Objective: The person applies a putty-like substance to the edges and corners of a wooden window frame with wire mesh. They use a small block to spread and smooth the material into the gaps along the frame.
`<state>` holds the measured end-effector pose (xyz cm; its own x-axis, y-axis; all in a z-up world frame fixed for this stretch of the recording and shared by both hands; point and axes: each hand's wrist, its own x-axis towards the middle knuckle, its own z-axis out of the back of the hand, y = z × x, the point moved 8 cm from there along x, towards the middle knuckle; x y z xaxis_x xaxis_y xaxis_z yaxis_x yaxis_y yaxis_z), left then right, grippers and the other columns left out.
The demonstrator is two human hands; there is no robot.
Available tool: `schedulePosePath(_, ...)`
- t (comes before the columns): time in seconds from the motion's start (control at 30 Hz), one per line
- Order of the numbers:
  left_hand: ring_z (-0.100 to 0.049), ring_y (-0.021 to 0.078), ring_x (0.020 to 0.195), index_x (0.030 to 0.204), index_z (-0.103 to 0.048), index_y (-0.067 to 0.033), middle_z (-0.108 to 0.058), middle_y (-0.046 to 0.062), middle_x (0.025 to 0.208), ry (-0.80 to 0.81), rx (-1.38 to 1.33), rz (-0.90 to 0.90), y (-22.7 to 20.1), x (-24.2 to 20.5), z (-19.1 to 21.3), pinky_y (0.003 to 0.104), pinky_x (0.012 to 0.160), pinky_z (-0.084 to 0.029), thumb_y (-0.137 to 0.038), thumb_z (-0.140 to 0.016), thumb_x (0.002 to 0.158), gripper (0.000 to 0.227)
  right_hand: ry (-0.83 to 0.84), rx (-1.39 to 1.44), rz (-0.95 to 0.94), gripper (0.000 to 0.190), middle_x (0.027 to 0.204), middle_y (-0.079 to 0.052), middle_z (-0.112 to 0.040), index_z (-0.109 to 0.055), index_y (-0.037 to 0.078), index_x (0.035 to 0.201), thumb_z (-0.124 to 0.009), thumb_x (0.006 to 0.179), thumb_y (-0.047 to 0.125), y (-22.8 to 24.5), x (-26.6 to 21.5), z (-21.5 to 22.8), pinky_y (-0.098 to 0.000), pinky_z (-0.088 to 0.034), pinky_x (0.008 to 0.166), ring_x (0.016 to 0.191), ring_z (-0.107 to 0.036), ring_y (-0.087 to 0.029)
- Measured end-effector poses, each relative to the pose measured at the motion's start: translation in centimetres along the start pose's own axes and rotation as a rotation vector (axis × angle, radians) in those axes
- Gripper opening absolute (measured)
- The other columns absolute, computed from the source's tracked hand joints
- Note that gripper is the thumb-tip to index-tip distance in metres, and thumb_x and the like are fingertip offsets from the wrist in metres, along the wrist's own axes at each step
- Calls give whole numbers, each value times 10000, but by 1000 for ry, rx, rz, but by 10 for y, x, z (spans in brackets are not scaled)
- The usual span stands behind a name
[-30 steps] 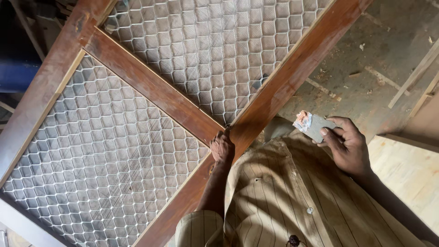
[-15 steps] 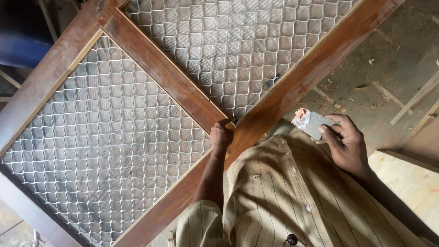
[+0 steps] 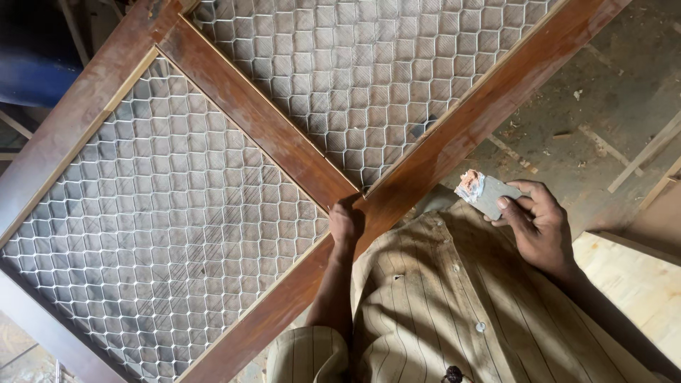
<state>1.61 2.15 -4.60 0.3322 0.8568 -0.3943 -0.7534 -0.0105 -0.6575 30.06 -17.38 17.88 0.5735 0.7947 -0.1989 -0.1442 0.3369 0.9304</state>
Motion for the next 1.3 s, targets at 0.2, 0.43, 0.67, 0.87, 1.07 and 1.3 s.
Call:
schedulePosePath(0.2, -403, 152, 543, 1463, -640, -166, -487, 30, 585, 0, -557, 143, 15, 26, 27, 330, 506, -396, 53, -550, 753, 748, 4, 29, -26, 316, 1078, -218, -724, -495, -67, 1316, -566, 1044, 79, -6, 2, 0, -310, -626, 777, 897, -726, -189)
schedulePosePath(0.43, -582, 273, 694, 1624, -333, -299, -610, 153, 793, 50, 243, 24, -9, 62, 60, 435, 636, -478, -15, -553, 824, 877, -77, 30, -114, 328, 1094, -222, -715, -490, -64, 1331, -571, 1043, 70, -19, -9, 19, -313, -617, 779, 911, -722, -205)
schedulePosePath(0.67, -689, 331, 942, 1612, -250, -395, -655, 150, 1160, 105, 681, 6, -9, 82, 51, 512, 804, -503, -46, -516, 905, 832, -144, 21, -134, 338, 1067, -228, -721, -493, -62, 1337, -591, 1040, 66, -27, -18, 40, -304, -593, 764, 913, -730, -212)
schedulePosePath(0.87, -680, 294, 928, 1591, -300, -382, -673, 170, 1091, -4, 948, -275, 5, 91, 36, 537, 861, -498, -82, -491, 928, 753, -121, 27, -150, 344, 1087, -225, -724, -486, -60, 1330, -591, 1034, 80, -25, -12, 35, -291, -602, 753, 920, -737, -208)
schedulePosePath(1.07, -688, 270, 867, 1505, -503, -433, -698, 102, 1017, 253, 844, -422, 3, 103, 45, 525, 844, -511, -26, -503, 973, 670, -134, -35, -125, 337, 1093, -232, -727, -497, -64, 1331, -598, 1046, 84, -15, -9, 32, -307, -599, 770, 946, -722, -212)
schedulePosePath(1.3, -646, 246, 702, 1476, -536, -389, -705, 86, 1082, 157, 414, -132, -7, 105, 69, 387, 524, -471, 68, -503, 738, 869, -175, -67, -165, 330, 1047, -230, -739, -514, -62, 1324, -618, 1040, 70, -16, -11, 31, -278, -547, 780, 908, -709, -205)
